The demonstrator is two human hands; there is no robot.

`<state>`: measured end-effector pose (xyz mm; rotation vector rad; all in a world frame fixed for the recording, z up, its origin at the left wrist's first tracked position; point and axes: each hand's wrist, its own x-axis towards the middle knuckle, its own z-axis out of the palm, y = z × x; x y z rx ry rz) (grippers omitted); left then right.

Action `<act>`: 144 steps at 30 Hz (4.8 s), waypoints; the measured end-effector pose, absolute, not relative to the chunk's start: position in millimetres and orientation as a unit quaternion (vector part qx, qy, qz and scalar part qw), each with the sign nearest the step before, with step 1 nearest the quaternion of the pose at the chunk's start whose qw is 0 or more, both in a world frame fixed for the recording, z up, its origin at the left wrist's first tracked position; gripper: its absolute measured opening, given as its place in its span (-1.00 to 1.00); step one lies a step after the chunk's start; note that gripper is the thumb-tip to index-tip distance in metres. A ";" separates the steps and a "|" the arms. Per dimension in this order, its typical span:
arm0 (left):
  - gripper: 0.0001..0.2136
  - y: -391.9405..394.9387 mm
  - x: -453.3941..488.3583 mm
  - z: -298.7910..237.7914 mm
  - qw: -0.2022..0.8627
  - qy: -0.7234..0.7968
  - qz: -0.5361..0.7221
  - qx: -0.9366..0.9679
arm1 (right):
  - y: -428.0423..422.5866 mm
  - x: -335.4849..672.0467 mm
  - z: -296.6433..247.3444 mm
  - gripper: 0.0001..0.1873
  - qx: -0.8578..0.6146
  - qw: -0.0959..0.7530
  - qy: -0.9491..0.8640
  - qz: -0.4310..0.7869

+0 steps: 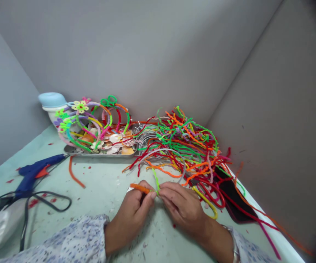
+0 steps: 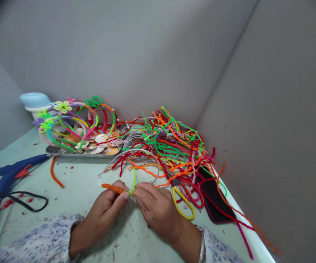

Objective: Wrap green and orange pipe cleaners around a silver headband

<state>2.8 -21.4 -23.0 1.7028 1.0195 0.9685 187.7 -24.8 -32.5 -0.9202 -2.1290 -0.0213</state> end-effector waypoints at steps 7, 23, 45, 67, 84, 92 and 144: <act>-0.73 -21.7 2.5 -20.6 0.463 0.422 0.390 0.675 | -26.5 187.1 -31.9 -0.82 -0.372 0.405 -0.835 -0.028; -0.68 -20.7 2.7 -22.5 0.480 0.461 0.372 0.647 | -24.7 187.7 -31.1 -0.79 -0.365 0.397 -0.842 -0.015; -0.67 -14.1 4.5 -24.4 0.679 0.408 0.348 0.501 | -18.8 184.3 -35.3 -0.82 -0.384 0.502 -0.734 0.248; -0.71 -16.7 -0.1 -26.8 0.605 0.392 0.353 0.597 | -24.0 183.6 -30.0 -0.93 -0.389 0.466 -0.776 0.173; -0.75 -19.3 0.3 -22.8 0.601 0.386 0.372 0.593 | -27.4 181.8 -26.8 -0.91 -0.391 0.479 -0.766 0.175; -0.78 -19.8 0.3 -19.2 0.570 0.384 0.386 0.616 | -26.3 181.1 -26.2 -0.95 -0.394 0.480 -0.766 0.164; -0.78 -12.1 4.5 -16.8 0.447 0.388 0.396 0.702 | -23.1 176.0 -25.7 -0.69 -0.479 0.398 -0.592 0.512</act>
